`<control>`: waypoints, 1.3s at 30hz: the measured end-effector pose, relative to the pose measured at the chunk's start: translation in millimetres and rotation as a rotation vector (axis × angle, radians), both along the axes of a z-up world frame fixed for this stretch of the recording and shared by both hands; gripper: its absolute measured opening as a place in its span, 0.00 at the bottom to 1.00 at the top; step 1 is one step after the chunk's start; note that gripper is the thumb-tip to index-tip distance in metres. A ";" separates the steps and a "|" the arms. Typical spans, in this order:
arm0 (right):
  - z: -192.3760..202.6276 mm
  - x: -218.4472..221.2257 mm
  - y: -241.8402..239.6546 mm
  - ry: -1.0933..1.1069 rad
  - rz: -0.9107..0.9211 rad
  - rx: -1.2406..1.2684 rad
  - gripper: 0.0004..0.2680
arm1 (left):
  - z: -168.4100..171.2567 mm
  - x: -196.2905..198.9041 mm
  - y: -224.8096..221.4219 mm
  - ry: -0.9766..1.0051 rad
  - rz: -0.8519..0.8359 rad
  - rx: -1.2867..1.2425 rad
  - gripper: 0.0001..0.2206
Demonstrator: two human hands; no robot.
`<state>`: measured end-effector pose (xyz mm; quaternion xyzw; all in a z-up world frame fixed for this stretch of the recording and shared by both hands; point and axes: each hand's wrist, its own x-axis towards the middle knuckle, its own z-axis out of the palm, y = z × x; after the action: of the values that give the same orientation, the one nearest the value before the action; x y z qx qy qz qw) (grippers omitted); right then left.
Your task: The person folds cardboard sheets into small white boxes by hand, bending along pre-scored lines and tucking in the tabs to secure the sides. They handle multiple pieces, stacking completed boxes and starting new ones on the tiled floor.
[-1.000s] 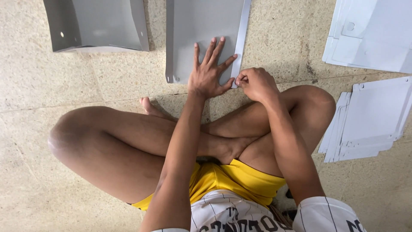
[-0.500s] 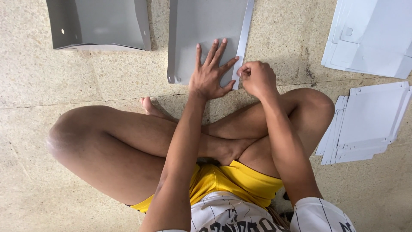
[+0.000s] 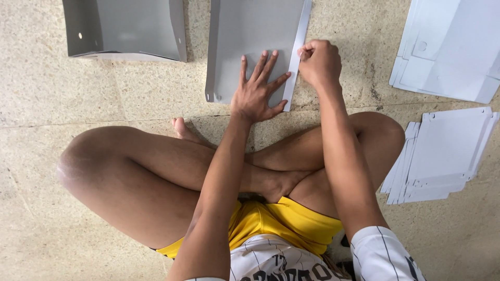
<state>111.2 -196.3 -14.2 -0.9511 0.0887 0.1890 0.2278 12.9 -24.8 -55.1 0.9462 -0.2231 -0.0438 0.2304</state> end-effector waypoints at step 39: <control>20.9 64.9 6.2 0.215 0.020 -0.008 0.02 | 0.2 0.2 -1.1 0.020 0.016 -0.005 0.31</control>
<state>176.0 -190.1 6.7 -0.9271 0.1038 0.2919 0.2112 13.0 -25.9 -54.9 0.9468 -0.2135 -0.0508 0.2352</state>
